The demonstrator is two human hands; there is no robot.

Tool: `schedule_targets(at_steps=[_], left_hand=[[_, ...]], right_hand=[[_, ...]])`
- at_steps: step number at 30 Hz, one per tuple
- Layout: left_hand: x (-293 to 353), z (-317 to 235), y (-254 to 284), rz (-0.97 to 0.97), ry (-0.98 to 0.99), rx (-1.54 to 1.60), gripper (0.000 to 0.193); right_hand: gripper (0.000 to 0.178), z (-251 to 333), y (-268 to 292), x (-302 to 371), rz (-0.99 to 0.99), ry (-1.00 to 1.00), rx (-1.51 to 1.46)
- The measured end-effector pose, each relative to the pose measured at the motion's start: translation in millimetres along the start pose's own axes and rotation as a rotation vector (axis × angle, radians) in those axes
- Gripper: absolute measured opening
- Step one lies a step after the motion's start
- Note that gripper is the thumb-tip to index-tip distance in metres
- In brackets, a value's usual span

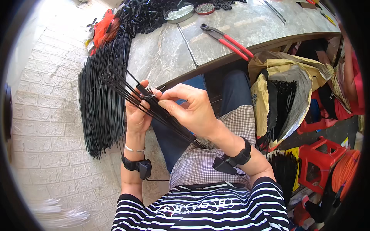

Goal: Assembling the frame and spokes of an umbrella by attaching plastic and metal components.

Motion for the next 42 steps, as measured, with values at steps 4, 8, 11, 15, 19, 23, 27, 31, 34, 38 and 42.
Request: schedule_targets(at_steps=[4,8,11,15,19,23,27,31,34,38,42], left_hand=[[-1,0,-1,0.01,0.01,0.008,0.052],[2,1,-2,0.009,-0.007,0.031,0.052],[2,0,-2,0.012,0.005,0.016,0.053],[4,2,1,0.0,0.017,0.001,0.053],[6,1,0,0.022,0.007,0.004,0.052],[6,1,-2,-0.018,-0.011,-0.003,0.05],[7,-1,-3,-0.042,-0.008,-0.019,0.048],[8,-1,-2,-0.03,0.004,-0.029,0.049],[8,-3,-5,-0.021,0.026,-0.044,0.051],[8,-7,-7,0.045,0.041,-0.09,0.055],[3,-1,-8,0.009,0.036,-0.059,0.055]], right_hand=[[0.013,3,0,1,0.02,0.001,-0.042],[0.014,14,-4,2,0.048,0.048,0.056],[0.013,18,-6,2,0.029,0.087,0.14],[0.011,23,-7,2,-0.006,0.139,0.221],[0.011,23,-8,3,-0.018,0.137,0.2],[0.012,27,-9,3,-0.038,0.205,0.297],[0.01,26,-11,4,-0.02,0.2,0.28],[0.009,16,-5,4,-0.036,0.073,0.142],[0.017,-4,3,2,-0.017,-0.223,-0.031],[0.028,-12,-2,-4,0.056,-0.24,-0.172],[0.029,-20,11,-6,0.03,-0.206,0.148]])
Point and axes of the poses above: each hand's wrist, its own x-axis away from the middle knuckle, its own y-axis out of the back of the hand, z = x × y, the point moved 7 cm from there along -x, towards the middle knuckle, and after that the axes turned 13 degrees about z, right-handed, at the moved point
